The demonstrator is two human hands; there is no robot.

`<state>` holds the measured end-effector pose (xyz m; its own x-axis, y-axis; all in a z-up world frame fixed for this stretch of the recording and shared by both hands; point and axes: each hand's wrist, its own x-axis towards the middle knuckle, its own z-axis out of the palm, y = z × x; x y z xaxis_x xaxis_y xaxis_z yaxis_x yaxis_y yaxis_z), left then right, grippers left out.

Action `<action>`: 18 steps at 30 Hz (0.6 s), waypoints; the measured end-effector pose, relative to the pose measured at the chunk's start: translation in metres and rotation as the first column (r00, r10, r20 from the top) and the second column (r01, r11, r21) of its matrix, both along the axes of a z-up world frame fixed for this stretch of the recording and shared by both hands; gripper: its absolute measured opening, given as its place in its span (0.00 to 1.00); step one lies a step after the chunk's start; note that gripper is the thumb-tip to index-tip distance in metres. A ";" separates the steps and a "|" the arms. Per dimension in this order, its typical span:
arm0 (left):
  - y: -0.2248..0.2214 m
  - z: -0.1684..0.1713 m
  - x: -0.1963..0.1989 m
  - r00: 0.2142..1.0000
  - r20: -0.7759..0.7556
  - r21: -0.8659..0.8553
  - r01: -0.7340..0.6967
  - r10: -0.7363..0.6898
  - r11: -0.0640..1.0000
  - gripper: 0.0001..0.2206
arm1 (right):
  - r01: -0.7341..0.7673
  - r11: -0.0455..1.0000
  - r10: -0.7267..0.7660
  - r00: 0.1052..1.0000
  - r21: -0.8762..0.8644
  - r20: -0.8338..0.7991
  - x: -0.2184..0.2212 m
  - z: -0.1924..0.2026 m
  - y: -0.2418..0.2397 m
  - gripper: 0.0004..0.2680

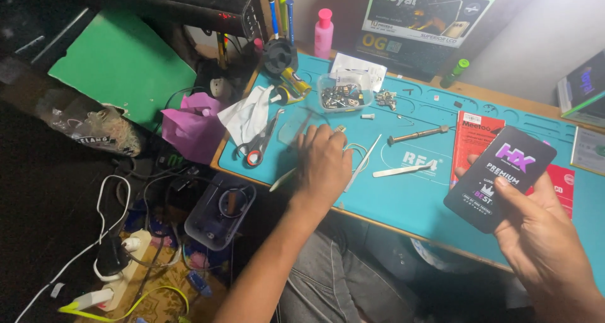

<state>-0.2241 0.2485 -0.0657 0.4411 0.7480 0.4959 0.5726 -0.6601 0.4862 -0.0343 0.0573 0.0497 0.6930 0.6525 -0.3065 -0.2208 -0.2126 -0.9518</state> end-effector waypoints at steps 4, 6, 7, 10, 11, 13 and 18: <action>-0.003 0.001 0.009 0.999 0.031 -0.004 -0.009 0.009 1.000 0.03 | 0.032 0.999 -0.031 0.998 0.013 -0.055 0.008 -0.003 -0.009 0.18; -0.007 0.010 0.006 0.994 0.102 0.009 -0.027 0.026 1.000 0.03 | 0.019 0.999 -0.016 0.997 0.048 -0.071 0.018 -0.012 -0.016 0.20; -0.008 0.017 0.002 0.995 0.100 0.007 -0.022 0.021 1.000 0.03 | 0.025 0.999 -0.022 0.997 0.046 -0.073 0.015 -0.006 -0.015 0.20; -0.012 0.043 -0.008 0.971 0.228 -0.039 0.090 -0.079 0.995 0.04 | 0.028 0.999 -0.028 0.998 0.014 -0.053 0.007 0.006 -0.012 0.20; -0.015 0.053 -0.011 0.944 0.317 -0.145 0.142 -0.090 0.979 0.04 | 0.029 0.999 -0.028 0.998 0.015 -0.054 0.007 0.007 -0.014 0.20; -0.019 0.067 -0.013 0.911 0.401 -0.242 0.203 -0.093 0.949 0.03 | 0.031 0.999 -0.030 0.998 0.018 -0.058 0.006 0.008 -0.016 0.19; -0.025 0.080 -0.013 0.699 0.714 -0.495 0.466 0.039 0.733 0.11 | 0.031 0.997 -0.023 0.993 0.066 -0.118 0.006 0.011 -0.025 0.20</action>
<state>-0.2369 0.2232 0.0138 0.3874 0.9022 0.1897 -0.1713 -0.1317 0.9764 -0.0279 0.0325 0.0603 0.6725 0.6561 -0.3425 -0.3363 -0.1413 -0.9311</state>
